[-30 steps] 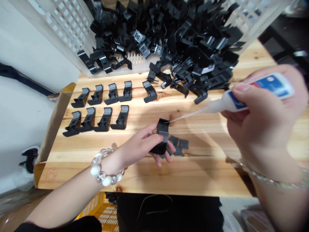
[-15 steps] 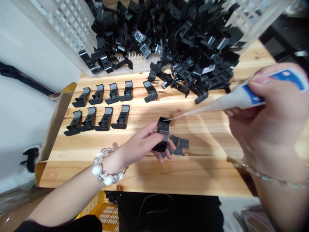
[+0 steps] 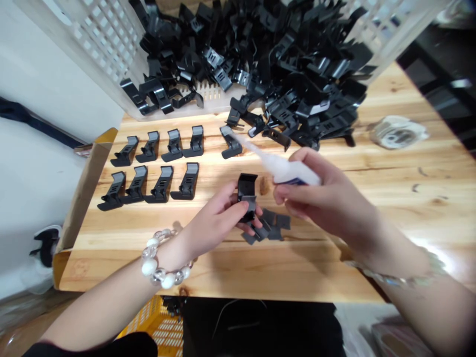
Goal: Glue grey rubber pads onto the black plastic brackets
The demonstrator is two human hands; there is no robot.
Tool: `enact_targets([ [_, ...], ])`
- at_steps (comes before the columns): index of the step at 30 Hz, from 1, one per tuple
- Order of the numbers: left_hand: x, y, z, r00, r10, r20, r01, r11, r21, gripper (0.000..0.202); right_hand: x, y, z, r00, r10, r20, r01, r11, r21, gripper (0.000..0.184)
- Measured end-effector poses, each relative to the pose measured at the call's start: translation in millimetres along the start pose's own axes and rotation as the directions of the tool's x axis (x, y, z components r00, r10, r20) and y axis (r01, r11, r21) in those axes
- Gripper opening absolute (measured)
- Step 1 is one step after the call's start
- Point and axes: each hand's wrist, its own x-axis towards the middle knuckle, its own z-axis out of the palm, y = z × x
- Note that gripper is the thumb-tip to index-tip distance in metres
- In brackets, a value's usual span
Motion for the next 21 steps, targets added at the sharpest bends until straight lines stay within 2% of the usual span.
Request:
enact_targets([
  [5,-0.1,-0.3,0.2,1.0,-0.02,0.012,0.021,0.999,-0.042,0.026,-2.3,16.1,8.0,1.0,0.023,-0.008,-0.024,0.993,-0.118,0.021],
  [11,1.1,-1.6,-1.3,0.999,-0.031,0.022,0.032,0.999,-0.041,0.021,0.2,16.9,7.1,0.999,0.019,-0.037,-0.023,0.993,-0.114,0.027],
  [17,0.2,-1.4,1.1,0.997,-0.047,0.058,0.048,0.999,-0.022,0.019,1.1,13.6,13.1,0.991,0.123,0.058,-0.103,0.958,-0.269,0.02],
  [21,0.1,-1.8,1.7,0.997,-0.051,0.053,0.053,0.998,-0.031,0.02,-0.9,15.3,14.2,0.998,0.035,0.059,-0.011,0.931,-0.365,0.015],
])
